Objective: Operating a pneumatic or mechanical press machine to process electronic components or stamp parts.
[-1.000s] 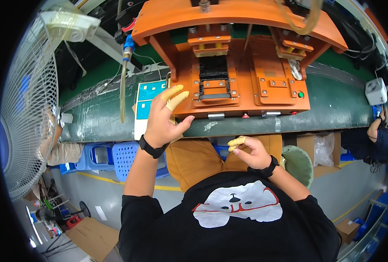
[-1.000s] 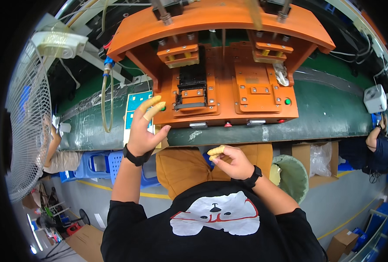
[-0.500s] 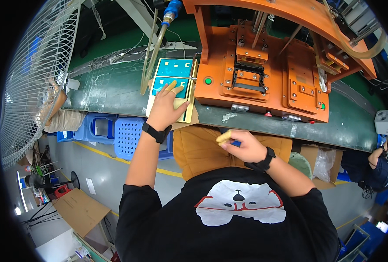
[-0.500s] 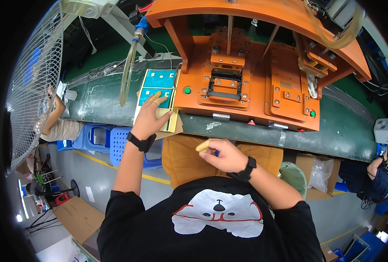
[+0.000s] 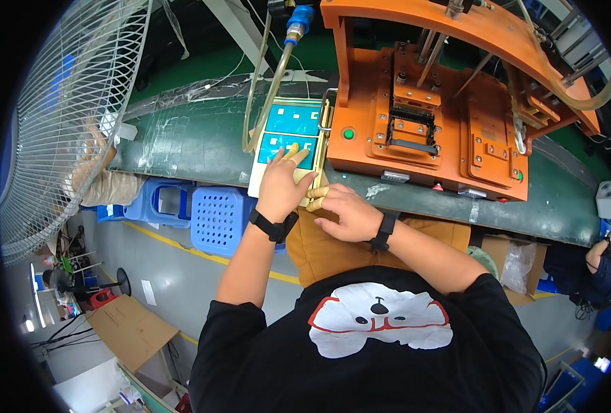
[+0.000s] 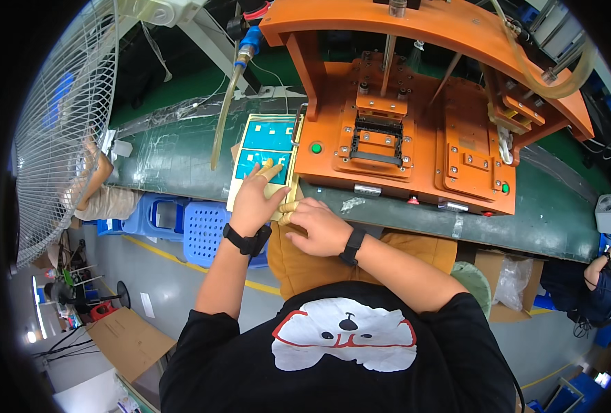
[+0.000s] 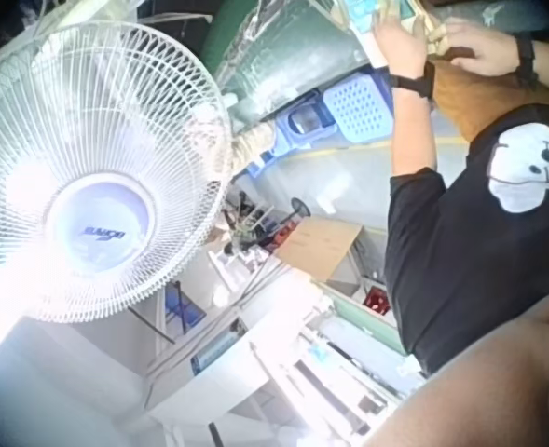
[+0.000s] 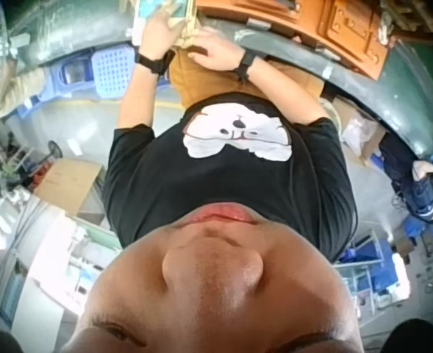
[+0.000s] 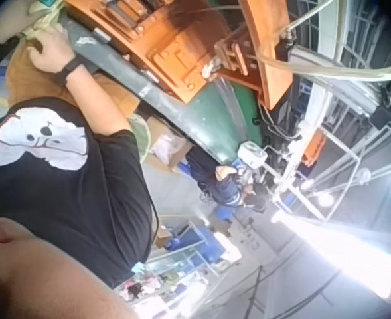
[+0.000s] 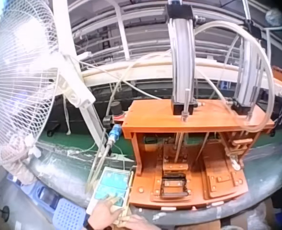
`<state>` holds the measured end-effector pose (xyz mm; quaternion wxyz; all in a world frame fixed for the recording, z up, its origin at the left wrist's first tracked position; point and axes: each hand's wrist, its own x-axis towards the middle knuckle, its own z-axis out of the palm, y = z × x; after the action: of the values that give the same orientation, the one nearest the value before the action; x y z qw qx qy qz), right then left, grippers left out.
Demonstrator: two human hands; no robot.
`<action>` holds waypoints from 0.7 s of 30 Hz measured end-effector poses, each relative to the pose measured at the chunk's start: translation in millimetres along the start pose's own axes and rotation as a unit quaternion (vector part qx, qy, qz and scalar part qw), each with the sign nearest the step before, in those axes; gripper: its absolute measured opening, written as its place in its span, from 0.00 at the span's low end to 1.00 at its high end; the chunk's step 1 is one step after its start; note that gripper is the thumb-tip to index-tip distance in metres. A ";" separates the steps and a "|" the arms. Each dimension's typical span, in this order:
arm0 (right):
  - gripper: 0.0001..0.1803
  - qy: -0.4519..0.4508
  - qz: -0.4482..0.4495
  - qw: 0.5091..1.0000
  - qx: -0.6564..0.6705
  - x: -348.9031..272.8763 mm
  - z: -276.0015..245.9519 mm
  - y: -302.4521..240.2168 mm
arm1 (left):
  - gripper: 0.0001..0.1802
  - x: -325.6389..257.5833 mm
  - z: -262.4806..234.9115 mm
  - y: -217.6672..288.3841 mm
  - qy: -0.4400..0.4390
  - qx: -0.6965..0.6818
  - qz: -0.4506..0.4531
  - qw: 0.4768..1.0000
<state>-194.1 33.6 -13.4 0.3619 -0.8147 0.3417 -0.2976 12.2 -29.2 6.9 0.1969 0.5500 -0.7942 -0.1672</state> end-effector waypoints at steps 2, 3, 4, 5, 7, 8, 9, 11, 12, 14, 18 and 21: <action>0.16 0.027 -0.029 0.999 -0.001 -0.6 2.7 2.6 | 0.30 -2.0 2.1 2.0 0.012 0.002 -0.002 1.000; 0.17 0.031 -0.034 0.999 -0.007 -0.2 3.5 3.5 | 0.29 -1.9 2.1 3.0 0.020 0.001 -0.001 1.000; 0.17 0.035 -0.040 0.999 -0.007 0.5 3.9 4.1 | 0.28 -1.6 1.2 4.0 0.020 0.005 -0.007 1.000; 0.17 0.038 -0.047 0.998 -0.008 1.6 4.3 4.4 | 0.28 -1.3 -0.1 5.0 0.020 0.007 -0.011 1.000; 0.18 0.034 -0.048 0.998 -0.019 3.0 3.4 5.0 | 0.27 0.9 -2.5 7.0 0.022 0.010 -0.011 1.000; 0.18 0.025 -0.044 0.998 -0.026 3.4 3.1 5.1 | 0.26 0.9 -3.6 8.2 0.022 0.012 -0.010 1.000; 0.18 0.016 -0.039 0.999 -0.031 3.2 2.9 4.9 | 0.26 0.3 -4.4 9.4 0.021 0.014 -0.009 1.000; 0.18 0.017 -0.037 0.999 -0.029 2.4 2.5 5.1 | 0.26 -2.8 -3.0 13.1 0.025 0.015 -0.013 0.999; 0.18 0.009 -0.032 0.999 -0.028 1.8 2.6 5.3 | 0.25 -5.2 -2.0 14.8 0.025 0.015 -0.018 0.999; 0.18 -0.010 -0.016 1.000 -0.020 0.4 2.6 6.2 | 0.24 -7.5 -0.3 16.7 0.024 0.021 -0.026 0.999; 0.20 -0.022 -0.018 0.999 -0.028 -1.4 3.1 7.4 | 0.19 -7.8 0.0 17.3 0.047 0.022 -0.022 0.998; 0.19 -0.004 -0.016 0.999 -0.040 -2.4 4.6 7.2 | 0.15 -3.3 -0.2 10.8 0.058 -0.017 -0.018 0.998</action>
<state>-194.6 33.6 -22.2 0.3255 -0.8352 0.3387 -0.2860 4.6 -22.5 11.9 0.2486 0.5698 -0.7684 -0.1522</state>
